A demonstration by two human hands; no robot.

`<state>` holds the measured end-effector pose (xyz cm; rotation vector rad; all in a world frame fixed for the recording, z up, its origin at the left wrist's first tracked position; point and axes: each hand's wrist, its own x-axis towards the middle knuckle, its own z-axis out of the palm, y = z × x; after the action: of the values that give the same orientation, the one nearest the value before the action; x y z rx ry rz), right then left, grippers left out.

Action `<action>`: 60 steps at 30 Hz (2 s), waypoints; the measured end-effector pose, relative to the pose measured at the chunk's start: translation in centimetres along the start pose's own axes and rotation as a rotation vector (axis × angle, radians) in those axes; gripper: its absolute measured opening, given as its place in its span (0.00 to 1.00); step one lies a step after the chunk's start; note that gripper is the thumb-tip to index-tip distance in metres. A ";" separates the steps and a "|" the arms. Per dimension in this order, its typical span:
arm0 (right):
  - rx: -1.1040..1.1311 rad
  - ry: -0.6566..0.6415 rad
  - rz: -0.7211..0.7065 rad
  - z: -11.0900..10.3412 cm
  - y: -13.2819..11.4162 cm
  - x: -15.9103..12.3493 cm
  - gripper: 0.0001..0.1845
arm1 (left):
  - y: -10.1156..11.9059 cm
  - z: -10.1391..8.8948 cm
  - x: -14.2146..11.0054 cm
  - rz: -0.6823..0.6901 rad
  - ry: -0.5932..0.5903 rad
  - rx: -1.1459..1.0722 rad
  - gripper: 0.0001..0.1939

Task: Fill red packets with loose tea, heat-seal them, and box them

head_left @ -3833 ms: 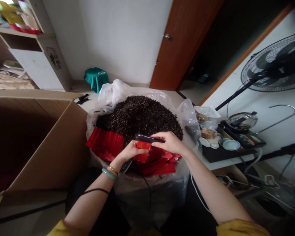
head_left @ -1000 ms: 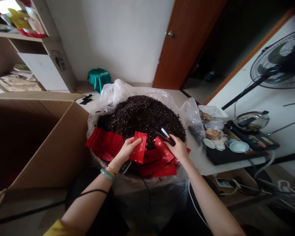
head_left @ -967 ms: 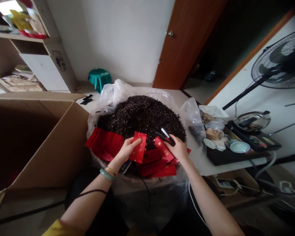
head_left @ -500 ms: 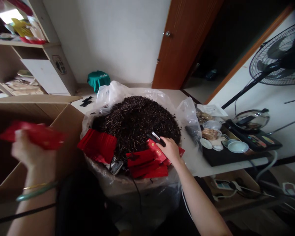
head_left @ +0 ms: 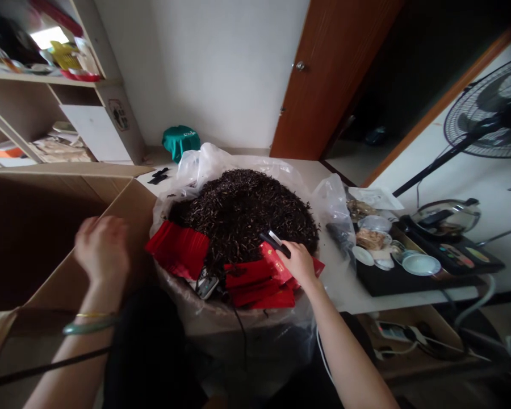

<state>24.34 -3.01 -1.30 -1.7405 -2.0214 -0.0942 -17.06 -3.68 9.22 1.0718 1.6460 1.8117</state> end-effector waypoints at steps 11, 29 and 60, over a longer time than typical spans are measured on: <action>0.245 0.002 -0.289 -1.3 -3.6 -1.1 0.15 | -4.8 12.6 -12.4 0.565 -1.083 0.732 0.20; 0.420 -0.271 -0.236 0.4 -4.0 -1.9 0.07 | -5.2 12.1 -12.0 0.589 -1.044 0.835 0.11; 0.604 -0.147 -0.137 0.8 -3.8 -1.9 0.10 | -3.8 11.3 -11.0 0.216 -0.924 0.637 0.15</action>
<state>20.65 -5.24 -1.80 -1.2544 -1.9872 0.5590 -2.22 -4.67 2.64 2.0127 1.5102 0.6114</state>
